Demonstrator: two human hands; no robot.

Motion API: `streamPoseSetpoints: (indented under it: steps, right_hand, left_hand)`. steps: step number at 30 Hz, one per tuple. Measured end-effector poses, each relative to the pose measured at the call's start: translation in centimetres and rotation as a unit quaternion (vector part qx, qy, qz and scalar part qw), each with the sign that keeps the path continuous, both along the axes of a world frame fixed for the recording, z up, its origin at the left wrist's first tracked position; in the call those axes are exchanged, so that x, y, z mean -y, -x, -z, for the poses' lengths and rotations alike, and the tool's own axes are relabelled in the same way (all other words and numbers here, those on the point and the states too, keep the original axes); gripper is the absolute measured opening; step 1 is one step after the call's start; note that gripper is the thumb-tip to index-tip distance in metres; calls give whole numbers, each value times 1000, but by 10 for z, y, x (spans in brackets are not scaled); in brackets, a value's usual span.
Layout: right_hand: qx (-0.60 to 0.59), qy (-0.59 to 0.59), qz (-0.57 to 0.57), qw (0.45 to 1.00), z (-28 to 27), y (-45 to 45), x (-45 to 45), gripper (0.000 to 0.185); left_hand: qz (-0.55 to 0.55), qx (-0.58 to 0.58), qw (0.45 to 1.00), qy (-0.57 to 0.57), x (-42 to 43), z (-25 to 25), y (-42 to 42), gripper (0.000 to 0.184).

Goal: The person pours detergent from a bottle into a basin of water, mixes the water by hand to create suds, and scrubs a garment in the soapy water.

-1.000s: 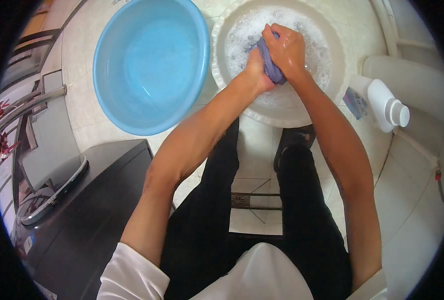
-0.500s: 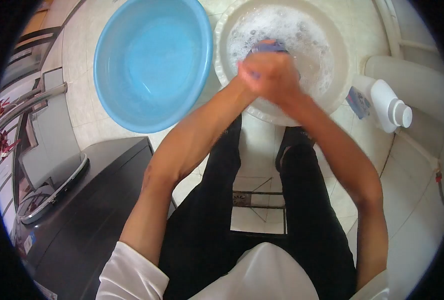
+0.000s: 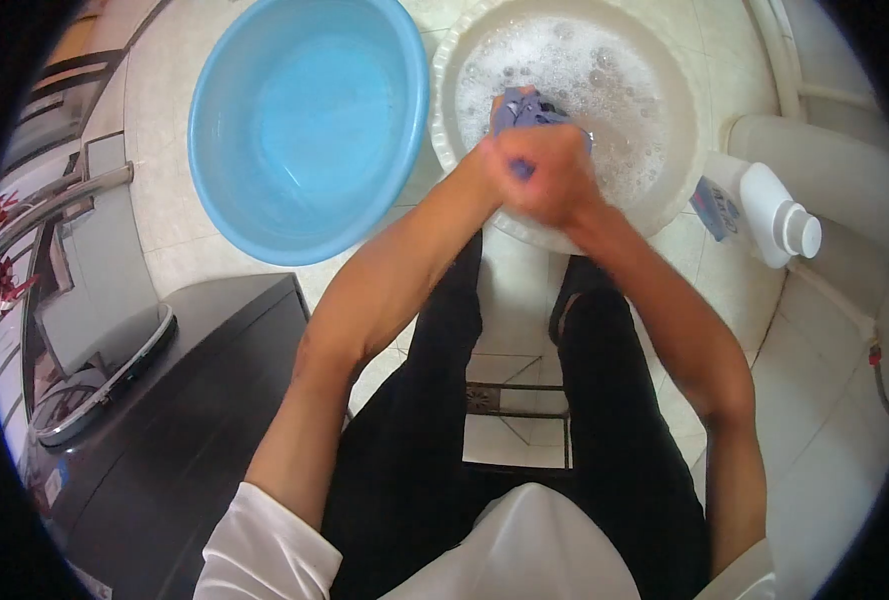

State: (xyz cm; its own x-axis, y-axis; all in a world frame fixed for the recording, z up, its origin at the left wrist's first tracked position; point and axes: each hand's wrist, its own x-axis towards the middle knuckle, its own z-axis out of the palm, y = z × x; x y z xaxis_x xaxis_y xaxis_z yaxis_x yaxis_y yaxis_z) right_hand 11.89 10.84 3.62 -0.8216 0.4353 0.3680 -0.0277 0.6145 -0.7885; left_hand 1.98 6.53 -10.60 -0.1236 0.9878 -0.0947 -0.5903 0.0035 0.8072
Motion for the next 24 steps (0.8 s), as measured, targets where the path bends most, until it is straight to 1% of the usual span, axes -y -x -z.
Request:
streamPoseSetpoints:
  steps: [1,2,3,4,5,6,7,8,9,10,11,15,16,17,18,19,20,21,22,23,24]
  right_hand:
    - [1,0,0,1000,-4,0,5,21]
    - [-46,0,5,999,-7,1,10,19]
    - [-92,2,10,996,-9,1,12,18]
    - [-91,2,10,996,-4,3,5,18]
    - [-67,-44,35,996,6,9,-11,21]
    - [-42,-91,61,993,15,14,-26,25]
    - [6,-48,140,989,17,21,-40,27]
    - [52,-5,216,975,19,28,-54,30]
    - [51,-3,216,975,29,32,-69,30]
    - [64,43,235,969,40,32,-83,33]
    - [78,88,255,960,38,31,-87,36]
    - [102,92,255,957,27,23,-64,37]
    - [80,68,225,969,23,19,-52,35]
    - [57,43,194,978,18,16,-41,33]
    - [58,43,194,978,16,13,-31,33]
    - [12,4,145,989,16,10,-21,31]
    - [-34,-36,94,994,13,7,-12,29]
    - [-32,-35,94,994,2,5,-2,29]
    - [-32,-38,69,996,-10,2,6,27]
    - [-32,-40,44,998,-17,1,10,25]
    - [-33,-41,44,998,-10,4,6,25]
  left_hand:
    - [42,121,992,-19,-5,3,1,47]
    - [82,240,967,-39,-9,4,2,48]
    - [121,355,925,-58,-13,6,0,48]
    - [159,464,868,-76,-16,7,-1,49]
    - [195,564,797,-92,-19,8,-2,49]
    - [196,564,797,-93,-23,-18,-9,49]
    - [50,469,881,39,-28,-69,-20,48]
    - [-101,348,917,168,-31,-100,-26,47]
    - [-101,347,917,168,-32,-107,-26,47]
    - [-122,305,925,193,-33,-112,-26,45]
    - [-142,264,929,216,-32,-112,-27,43]
    - [-142,286,914,251,-27,-108,-23,41]
    - [-136,315,907,243,-25,-103,-21,37]
    - [-130,344,900,234,-23,-95,-17,34]
    - [-130,344,900,235,-21,-74,-9,34]
    - [-20,399,904,151,-19,-44,4,31]
    - [91,444,889,63,-16,-28,13,31]
    - [53,431,886,162,-12,-58,13,31]
    - [53,432,885,163,-10,-64,15,31]
    - [93,449,881,119,-7,-61,17,30]
    - [133,463,873,74,-7,-61,19,29]
